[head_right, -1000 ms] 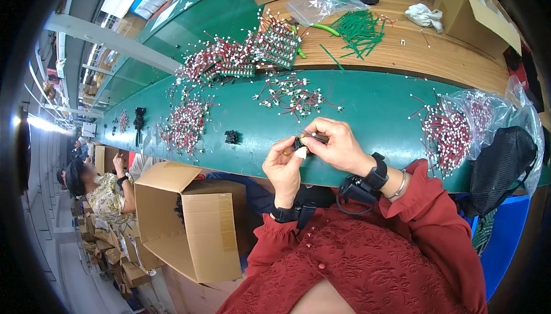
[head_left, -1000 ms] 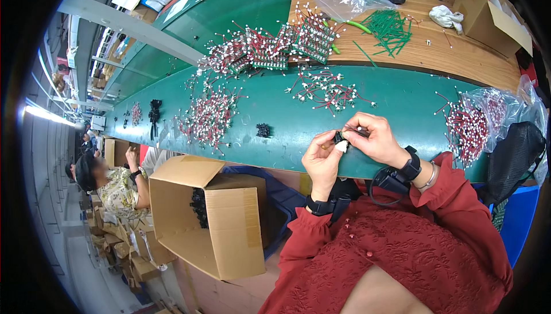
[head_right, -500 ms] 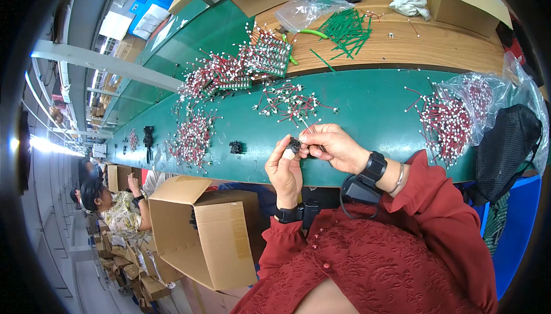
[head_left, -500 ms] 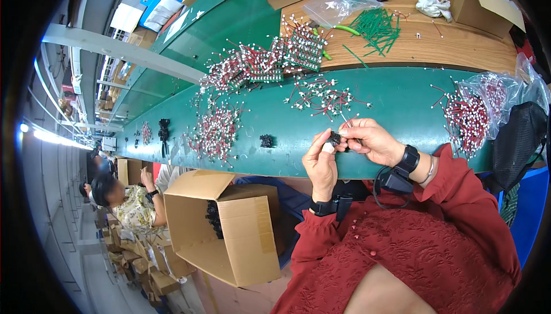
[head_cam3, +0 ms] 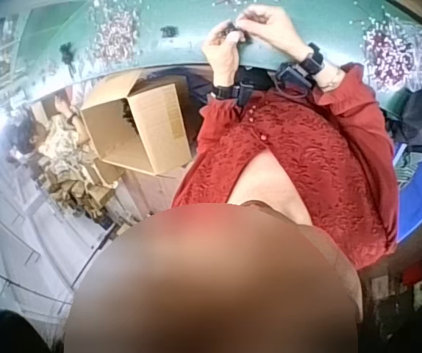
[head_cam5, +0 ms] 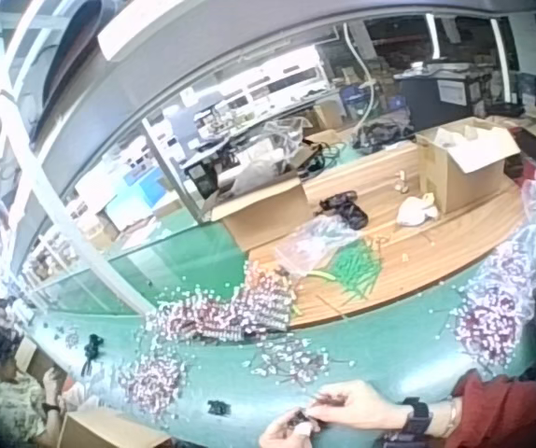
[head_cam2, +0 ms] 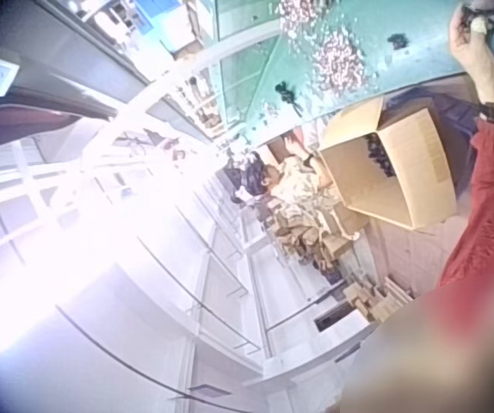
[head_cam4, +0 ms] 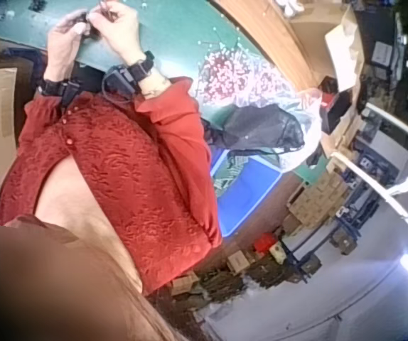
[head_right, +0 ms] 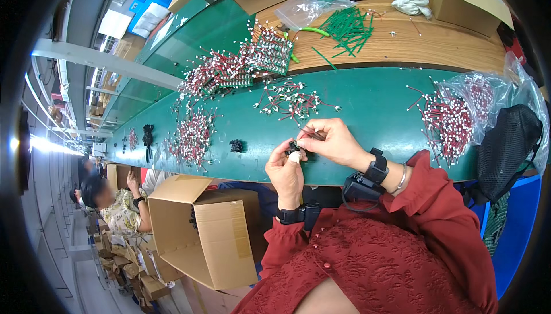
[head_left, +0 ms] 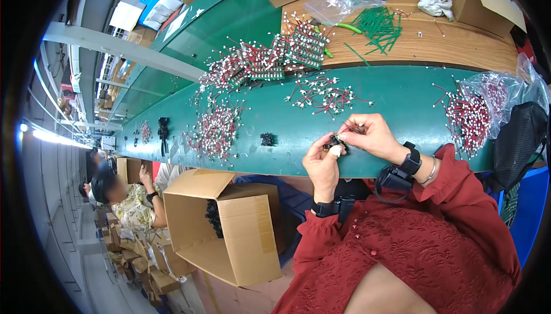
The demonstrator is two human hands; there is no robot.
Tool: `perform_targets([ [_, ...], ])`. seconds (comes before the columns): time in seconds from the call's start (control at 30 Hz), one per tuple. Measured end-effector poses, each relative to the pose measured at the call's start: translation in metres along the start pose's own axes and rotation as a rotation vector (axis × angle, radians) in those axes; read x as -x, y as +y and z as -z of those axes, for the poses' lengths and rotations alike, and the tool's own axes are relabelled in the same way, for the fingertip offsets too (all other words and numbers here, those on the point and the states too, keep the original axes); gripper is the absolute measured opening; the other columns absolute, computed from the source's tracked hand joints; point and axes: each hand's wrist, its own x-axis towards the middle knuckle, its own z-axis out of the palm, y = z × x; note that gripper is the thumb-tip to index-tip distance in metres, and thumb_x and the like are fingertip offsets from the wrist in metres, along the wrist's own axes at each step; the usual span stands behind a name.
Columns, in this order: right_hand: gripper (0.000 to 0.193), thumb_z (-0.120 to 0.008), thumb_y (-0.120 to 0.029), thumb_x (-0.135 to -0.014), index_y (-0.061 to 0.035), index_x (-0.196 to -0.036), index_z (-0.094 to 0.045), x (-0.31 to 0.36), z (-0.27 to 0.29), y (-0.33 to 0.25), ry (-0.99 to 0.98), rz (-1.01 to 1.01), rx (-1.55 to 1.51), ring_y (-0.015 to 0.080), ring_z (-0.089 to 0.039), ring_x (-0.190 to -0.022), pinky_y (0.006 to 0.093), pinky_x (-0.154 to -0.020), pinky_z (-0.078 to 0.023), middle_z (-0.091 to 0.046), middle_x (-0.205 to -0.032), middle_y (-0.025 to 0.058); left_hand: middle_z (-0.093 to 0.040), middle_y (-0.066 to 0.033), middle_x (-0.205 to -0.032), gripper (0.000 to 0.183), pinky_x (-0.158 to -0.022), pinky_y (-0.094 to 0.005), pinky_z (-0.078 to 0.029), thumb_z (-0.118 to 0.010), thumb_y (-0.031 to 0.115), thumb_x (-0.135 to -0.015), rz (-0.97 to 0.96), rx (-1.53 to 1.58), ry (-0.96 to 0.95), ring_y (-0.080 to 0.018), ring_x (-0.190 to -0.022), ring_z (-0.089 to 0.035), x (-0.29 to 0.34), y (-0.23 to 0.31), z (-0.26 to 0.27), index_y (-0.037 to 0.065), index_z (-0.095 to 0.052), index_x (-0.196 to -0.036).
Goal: The person assembles small electronic components by hand at a green workbench. They pick up a black plastic housing and insert red and white wires, then place the finished unit on the table. The person briefly moves a cardboard box and continues assembling additional units.
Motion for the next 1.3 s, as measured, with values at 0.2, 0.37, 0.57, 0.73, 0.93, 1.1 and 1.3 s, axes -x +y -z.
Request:
perform_targets([
  [0.2, 0.005, -0.059, -0.002, -0.083, 0.0022, -0.084, -0.058, 0.003, -0.002, 0.005, 0.005, 0.058, 0.105, 0.0052, -0.054, -0.071, 0.0210, -0.062, -0.045, -0.059, -0.077, 0.0023, -0.061, -0.0115, -0.088, 0.032, -0.061, -0.0272, -0.052, -0.063, -0.012, -0.072, -0.008, 0.094, -0.002, -0.0176, -0.070, -0.060, 0.004, 0.001, 0.002, -0.005, -0.059, -0.103],
  [0.37, 0.004, -0.059, -0.002, -0.083, 0.0019, -0.082, -0.057, 0.006, -0.004, 0.004, -0.009, 0.108, 0.074, 0.0042, -0.053, -0.070, 0.0207, -0.060, -0.045, -0.059, -0.077, 0.0023, -0.061, -0.0111, -0.086, 0.031, -0.060, -0.0266, -0.052, -0.064, -0.012, -0.071, -0.028, 0.039, 0.011, -0.0172, -0.069, -0.059, 0.003, 0.001, 0.000, -0.005, -0.060, -0.101],
  [0.57, 0.006, -0.059, -0.004, -0.084, 0.0011, -0.084, -0.055, 0.006, -0.007, -0.003, 0.002, 0.001, 0.015, 0.0036, -0.052, -0.060, 0.0191, -0.049, -0.042, -0.058, -0.075, 0.0016, -0.061, -0.0129, -0.089, 0.031, -0.057, -0.0275, -0.051, -0.064, -0.012, -0.071, -0.038, 0.075, 0.024, -0.0176, -0.067, -0.059, 0.005, 0.001, -0.001, -0.005, -0.060, -0.101],
  [0.73, 0.008, -0.059, -0.007, -0.084, -0.0006, -0.084, -0.055, 0.007, -0.007, -0.002, 0.000, -0.056, -0.080, 0.0014, -0.049, -0.054, 0.0174, -0.043, -0.036, -0.057, -0.072, 0.0003, -0.061, -0.0181, -0.099, 0.032, -0.055, -0.0266, -0.051, -0.065, -0.010, -0.071, -0.033, 0.113, -0.020, -0.0178, -0.067, -0.059, 0.005, 0.001, 0.002, -0.004, -0.059, -0.102],
  [0.93, 0.006, -0.058, -0.006, -0.085, -0.0001, -0.085, -0.056, 0.011, -0.008, -0.003, 0.011, 0.002, -0.035, 0.0019, -0.050, -0.055, 0.0171, -0.044, -0.037, -0.058, -0.072, 0.0010, -0.060, -0.0219, -0.105, 0.035, -0.054, -0.0254, -0.050, -0.067, -0.005, -0.072, 0.015, 0.158, -0.033, -0.0180, -0.066, -0.060, 0.003, 0.002, 0.003, -0.001, -0.057, -0.105],
  [1.1, 0.007, -0.060, -0.004, -0.083, 0.0002, -0.084, -0.055, 0.011, -0.008, -0.004, 0.040, 0.025, -0.091, 0.0033, -0.053, -0.060, 0.0184, -0.049, -0.042, -0.058, -0.073, 0.0006, -0.060, -0.0218, -0.104, 0.035, -0.055, -0.0251, -0.051, -0.068, -0.002, -0.073, 0.051, 0.123, -0.082, -0.0181, -0.067, -0.060, 0.003, 0.002, 0.003, 0.000, -0.056, -0.105],
  [1.3, 0.008, -0.060, -0.003, -0.082, 0.0010, -0.082, -0.054, 0.009, -0.008, 0.005, 0.030, 0.088, -0.042, 0.0042, -0.055, -0.065, 0.0207, -0.054, -0.046, -0.058, -0.075, 0.0015, -0.059, -0.0222, -0.104, 0.034, -0.056, -0.0258, -0.051, -0.067, -0.003, -0.074, 0.037, 0.141, -0.073, -0.0188, -0.067, -0.061, 0.002, 0.002, 0.002, -0.001, -0.053, -0.105],
])
